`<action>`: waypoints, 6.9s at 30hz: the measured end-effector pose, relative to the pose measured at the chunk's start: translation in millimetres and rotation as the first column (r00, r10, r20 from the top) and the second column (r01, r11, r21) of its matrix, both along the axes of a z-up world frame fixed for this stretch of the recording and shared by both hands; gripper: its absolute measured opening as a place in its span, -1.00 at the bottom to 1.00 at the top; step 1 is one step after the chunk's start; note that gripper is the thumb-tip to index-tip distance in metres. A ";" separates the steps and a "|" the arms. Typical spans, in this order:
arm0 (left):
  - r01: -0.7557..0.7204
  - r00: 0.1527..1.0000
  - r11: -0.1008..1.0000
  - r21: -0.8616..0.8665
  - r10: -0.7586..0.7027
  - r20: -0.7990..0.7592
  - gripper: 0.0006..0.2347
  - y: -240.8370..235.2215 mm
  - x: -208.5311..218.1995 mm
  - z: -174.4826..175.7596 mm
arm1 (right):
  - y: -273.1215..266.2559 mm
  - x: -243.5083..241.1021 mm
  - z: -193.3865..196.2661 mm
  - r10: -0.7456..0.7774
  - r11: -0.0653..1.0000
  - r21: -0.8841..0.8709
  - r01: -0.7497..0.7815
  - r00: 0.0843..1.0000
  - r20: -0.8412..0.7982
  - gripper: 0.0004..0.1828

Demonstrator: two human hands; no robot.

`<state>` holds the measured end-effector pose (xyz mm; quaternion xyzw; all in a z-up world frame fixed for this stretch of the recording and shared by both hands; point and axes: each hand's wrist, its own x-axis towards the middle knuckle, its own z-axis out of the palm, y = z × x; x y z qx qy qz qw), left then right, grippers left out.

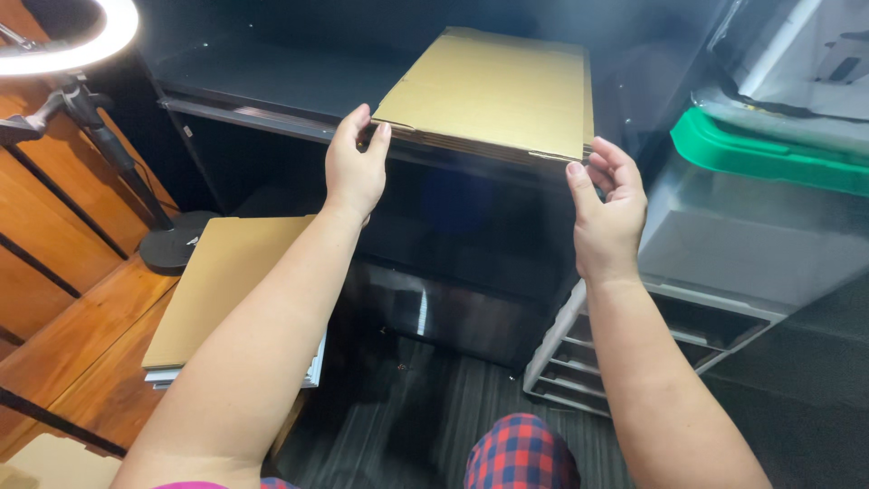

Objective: The person repeatedly picks up stacks of brown and white papers from a wooden bench and places them onto a black cabinet shelf. The person handles the papers by hand, moving them in small batches and stacking them neatly on the shelf.

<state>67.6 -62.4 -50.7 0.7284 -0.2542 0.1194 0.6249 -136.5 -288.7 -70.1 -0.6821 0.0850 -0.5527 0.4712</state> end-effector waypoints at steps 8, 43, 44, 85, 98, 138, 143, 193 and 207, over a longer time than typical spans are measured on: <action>0.004 0.998 1.000 0.004 -0.004 0.060 -0.64 -8.9 -2.6 4.4 | -23.8 9.9 -0.2 -0.095 0.983 -0.154 0.094 0.995 0.002 -0.72; -0.339 0.941 0.928 0.155 0.334 0.058 -0.82 -68.7 42.6 34.5 | -81.3 54.5 21.7 -0.347 0.816 -0.499 0.293 0.938 -0.016 -0.87; -0.340 0.940 0.926 0.163 0.336 0.051 -0.82 -68.4 41.3 36.0 | -82.2 55.3 21.5 -0.345 0.816 -0.498 0.293 0.938 -0.014 -0.87; -0.283 0.950 0.927 0.247 0.236 0.202 -0.82 -60.8 42.9 21.7 | -65.0 47.1 12.7 -0.300 0.740 -0.602 0.301 0.948 0.105 -0.76; -0.405 0.754 0.914 0.008 0.329 0.568 -0.69 124.2 -18.5 -120.9 | 31.4 46.4 -33.7 -0.026 0.895 -0.430 0.114 0.979 0.204 -0.78; -0.460 0.806 0.718 0.523 0.585 -0.094 -0.42 349.8 -18.0 -255.1 | 294.2 103.8 -248.4 0.316 0.904 -0.034 -0.425 0.721 -0.617 -0.42; -0.426 0.806 0.728 0.537 0.575 -0.139 -0.35 357.5 -23.5 -251.4 | 297.6 98.2 -244.0 0.249 0.911 -0.114 -0.396 0.750 -0.612 -0.44; -0.539 0.710 0.817 0.206 0.572 -0.410 -0.60 367.0 -27.7 -253.8 | 306.1 97.3 -247.3 0.309 0.937 0.051 -0.346 0.749 -0.586 -0.42; -0.373 0.698 0.897 0.237 0.439 -0.565 -0.68 364.4 -44.3 -224.4 | 271.5 117.5 -272.2 0.648 0.737 0.518 -0.434 0.672 -0.358 -0.49</action>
